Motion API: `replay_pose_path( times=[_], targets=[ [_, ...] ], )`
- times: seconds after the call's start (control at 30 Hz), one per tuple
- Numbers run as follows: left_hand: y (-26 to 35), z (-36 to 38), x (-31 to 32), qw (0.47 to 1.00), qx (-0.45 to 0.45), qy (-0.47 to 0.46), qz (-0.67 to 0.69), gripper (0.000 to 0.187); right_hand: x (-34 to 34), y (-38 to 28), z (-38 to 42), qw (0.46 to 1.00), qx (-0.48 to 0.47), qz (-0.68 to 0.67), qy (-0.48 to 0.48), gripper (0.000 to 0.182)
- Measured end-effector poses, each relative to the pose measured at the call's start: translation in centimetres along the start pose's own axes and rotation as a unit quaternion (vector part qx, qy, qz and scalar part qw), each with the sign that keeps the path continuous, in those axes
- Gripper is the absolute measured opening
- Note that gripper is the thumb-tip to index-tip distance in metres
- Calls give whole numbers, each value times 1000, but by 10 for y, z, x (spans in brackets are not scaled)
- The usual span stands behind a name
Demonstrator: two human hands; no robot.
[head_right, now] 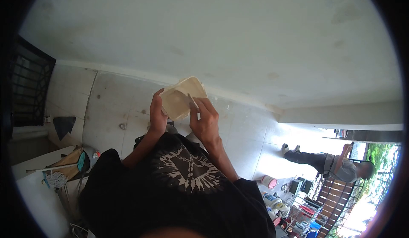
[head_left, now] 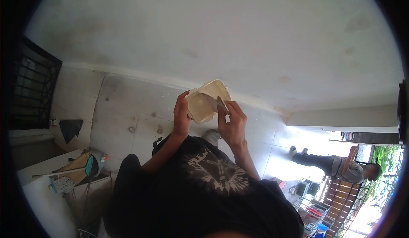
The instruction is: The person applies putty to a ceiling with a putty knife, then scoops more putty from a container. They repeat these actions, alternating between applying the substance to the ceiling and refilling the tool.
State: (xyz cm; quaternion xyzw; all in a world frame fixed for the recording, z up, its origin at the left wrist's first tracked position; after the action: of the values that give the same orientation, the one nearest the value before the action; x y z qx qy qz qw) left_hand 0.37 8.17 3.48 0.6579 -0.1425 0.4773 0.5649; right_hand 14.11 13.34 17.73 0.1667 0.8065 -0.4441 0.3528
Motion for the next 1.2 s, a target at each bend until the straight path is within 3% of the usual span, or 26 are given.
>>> replay_pose_path(
  times=[0.43,0.57,0.77,1.2],
  targets=[
    [5,2,2,1000,2,11,-23,55,-17,-1,-1,999,-4,12,31,14],
    [3,3,3,1000,-23,20,-2,48,-26,-6,-2,999,1,8,32,14],
    [-3,2,3,999,-23,29,-10,49,4,6,3,1000,-7,-19,-13,15],
    [1,-1,1,999,-8,37,-20,55,10,-11,4,999,-37,-12,-13,19]
  ],
)
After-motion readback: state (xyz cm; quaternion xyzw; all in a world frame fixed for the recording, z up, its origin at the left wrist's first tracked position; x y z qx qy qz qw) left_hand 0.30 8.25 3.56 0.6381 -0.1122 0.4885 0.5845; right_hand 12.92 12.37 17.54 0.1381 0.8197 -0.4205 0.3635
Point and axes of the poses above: each hand's wrist, its own z-axis away from the middle knuckle, its own x-axis out of the palm, y = z × x, the point moved 9 cm from there along -z, towards the middle knuckle, and after that the axes turned 12 degrees about z, right-handed, at the moved point
